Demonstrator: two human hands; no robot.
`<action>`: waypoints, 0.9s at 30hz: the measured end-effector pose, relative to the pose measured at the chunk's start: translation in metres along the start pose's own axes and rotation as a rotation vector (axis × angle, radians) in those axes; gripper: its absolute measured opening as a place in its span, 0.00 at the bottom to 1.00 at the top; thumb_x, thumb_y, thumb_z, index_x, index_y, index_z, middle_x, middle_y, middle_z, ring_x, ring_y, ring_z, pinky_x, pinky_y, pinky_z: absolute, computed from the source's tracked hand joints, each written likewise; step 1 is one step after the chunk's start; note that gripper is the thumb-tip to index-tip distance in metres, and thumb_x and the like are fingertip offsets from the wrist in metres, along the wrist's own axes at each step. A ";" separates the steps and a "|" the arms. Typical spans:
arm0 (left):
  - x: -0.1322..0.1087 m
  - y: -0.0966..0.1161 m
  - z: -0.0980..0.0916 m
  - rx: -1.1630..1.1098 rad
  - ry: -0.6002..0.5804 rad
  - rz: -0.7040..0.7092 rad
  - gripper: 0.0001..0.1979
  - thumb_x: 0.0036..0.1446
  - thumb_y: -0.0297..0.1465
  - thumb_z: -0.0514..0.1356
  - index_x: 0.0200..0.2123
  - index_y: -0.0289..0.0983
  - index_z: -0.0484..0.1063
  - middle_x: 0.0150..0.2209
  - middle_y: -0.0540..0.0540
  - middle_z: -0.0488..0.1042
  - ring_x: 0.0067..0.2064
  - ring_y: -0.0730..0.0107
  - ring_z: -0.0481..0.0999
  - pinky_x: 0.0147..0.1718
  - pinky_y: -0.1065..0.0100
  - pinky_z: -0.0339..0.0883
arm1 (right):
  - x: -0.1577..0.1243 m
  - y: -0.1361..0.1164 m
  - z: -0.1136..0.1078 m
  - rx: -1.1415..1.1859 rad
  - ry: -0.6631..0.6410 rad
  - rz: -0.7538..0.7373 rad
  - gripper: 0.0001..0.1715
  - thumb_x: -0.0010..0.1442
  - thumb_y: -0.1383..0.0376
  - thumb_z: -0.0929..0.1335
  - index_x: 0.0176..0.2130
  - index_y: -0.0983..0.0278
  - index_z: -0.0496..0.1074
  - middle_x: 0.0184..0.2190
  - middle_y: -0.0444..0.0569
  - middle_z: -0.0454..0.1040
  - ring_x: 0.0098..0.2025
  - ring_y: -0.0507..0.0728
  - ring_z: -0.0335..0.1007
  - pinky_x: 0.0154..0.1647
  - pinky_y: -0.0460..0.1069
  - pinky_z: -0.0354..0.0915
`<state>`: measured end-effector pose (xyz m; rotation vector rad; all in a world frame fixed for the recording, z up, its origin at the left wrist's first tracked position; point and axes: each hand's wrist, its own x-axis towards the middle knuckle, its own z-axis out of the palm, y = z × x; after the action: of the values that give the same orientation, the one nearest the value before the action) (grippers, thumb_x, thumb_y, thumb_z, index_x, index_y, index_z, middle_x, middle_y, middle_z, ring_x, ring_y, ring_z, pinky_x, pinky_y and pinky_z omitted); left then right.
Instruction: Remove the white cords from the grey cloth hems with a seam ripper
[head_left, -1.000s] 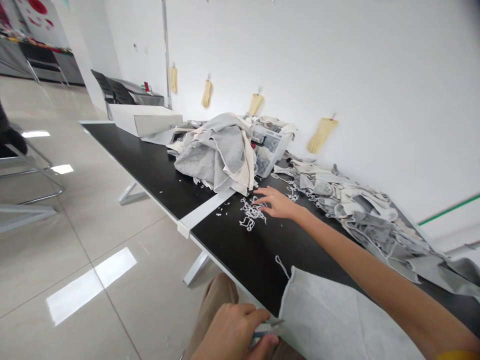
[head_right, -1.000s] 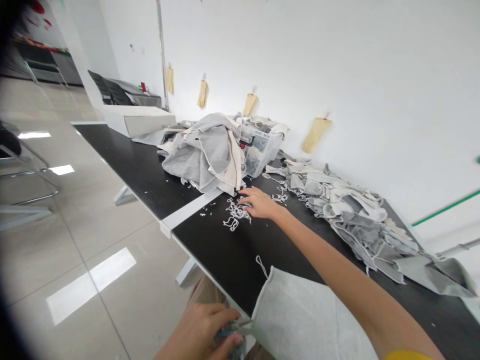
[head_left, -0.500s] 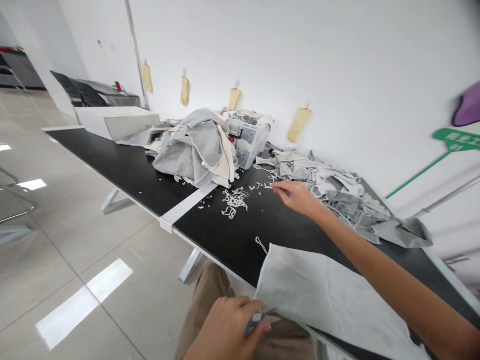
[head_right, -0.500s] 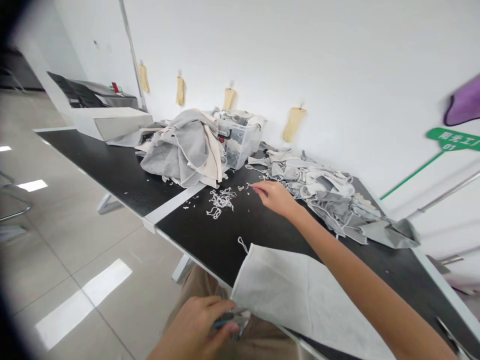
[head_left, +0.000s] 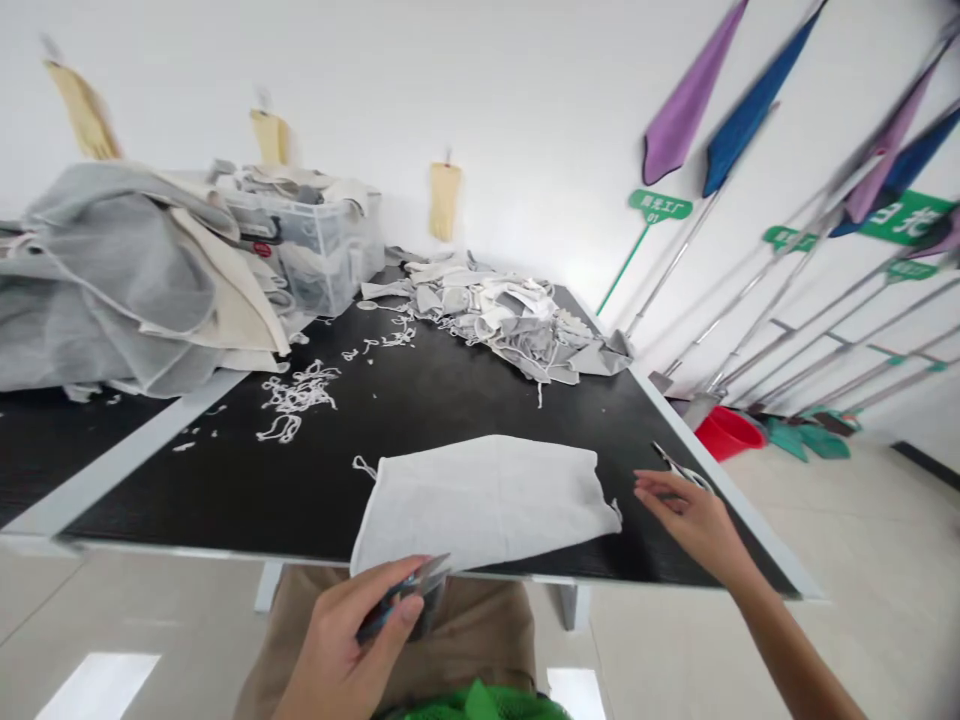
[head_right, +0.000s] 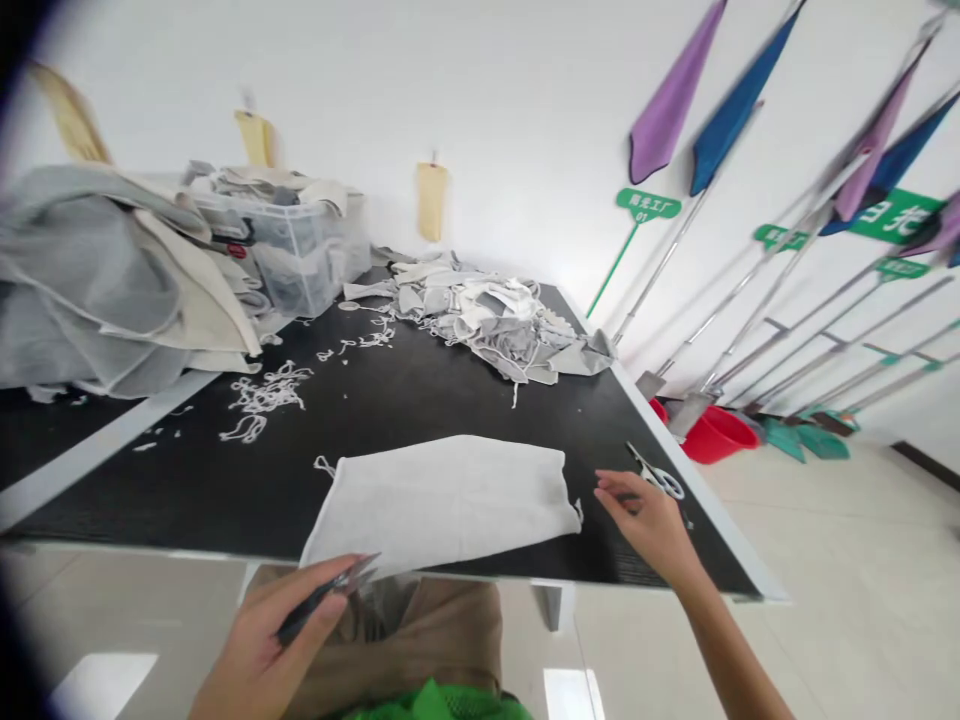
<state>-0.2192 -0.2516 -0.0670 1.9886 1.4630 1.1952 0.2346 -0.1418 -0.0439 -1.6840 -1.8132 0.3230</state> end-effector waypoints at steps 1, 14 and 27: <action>0.006 0.006 0.005 -0.015 -0.011 0.005 0.12 0.62 0.39 0.59 0.46 0.44 0.79 0.42 0.49 0.83 0.41 0.65 0.83 0.41 0.72 0.77 | -0.012 0.008 0.001 0.014 -0.022 0.009 0.19 0.56 0.53 0.71 0.45 0.60 0.77 0.39 0.53 0.79 0.36 0.61 0.77 0.33 0.54 0.76; 0.057 0.057 0.062 0.038 -0.245 -0.041 0.15 0.63 0.41 0.58 0.47 0.45 0.78 0.46 0.49 0.82 0.47 0.62 0.81 0.47 0.65 0.75 | -0.040 0.019 0.021 0.006 -0.162 -0.316 0.17 0.63 0.67 0.66 0.49 0.53 0.75 0.51 0.53 0.69 0.55 0.63 0.66 0.56 0.63 0.65; 0.111 0.108 0.124 0.107 -0.450 0.148 0.13 0.64 0.39 0.57 0.47 0.44 0.77 0.46 0.50 0.81 0.46 0.63 0.80 0.49 0.63 0.71 | -0.054 0.020 0.019 0.248 0.114 -0.209 0.06 0.66 0.67 0.63 0.39 0.58 0.70 0.41 0.52 0.75 0.46 0.60 0.71 0.48 0.56 0.69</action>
<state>-0.0466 -0.1705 -0.0131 2.2818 1.1877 0.6660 0.2385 -0.1866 -0.0853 -1.3054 -1.7663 0.3390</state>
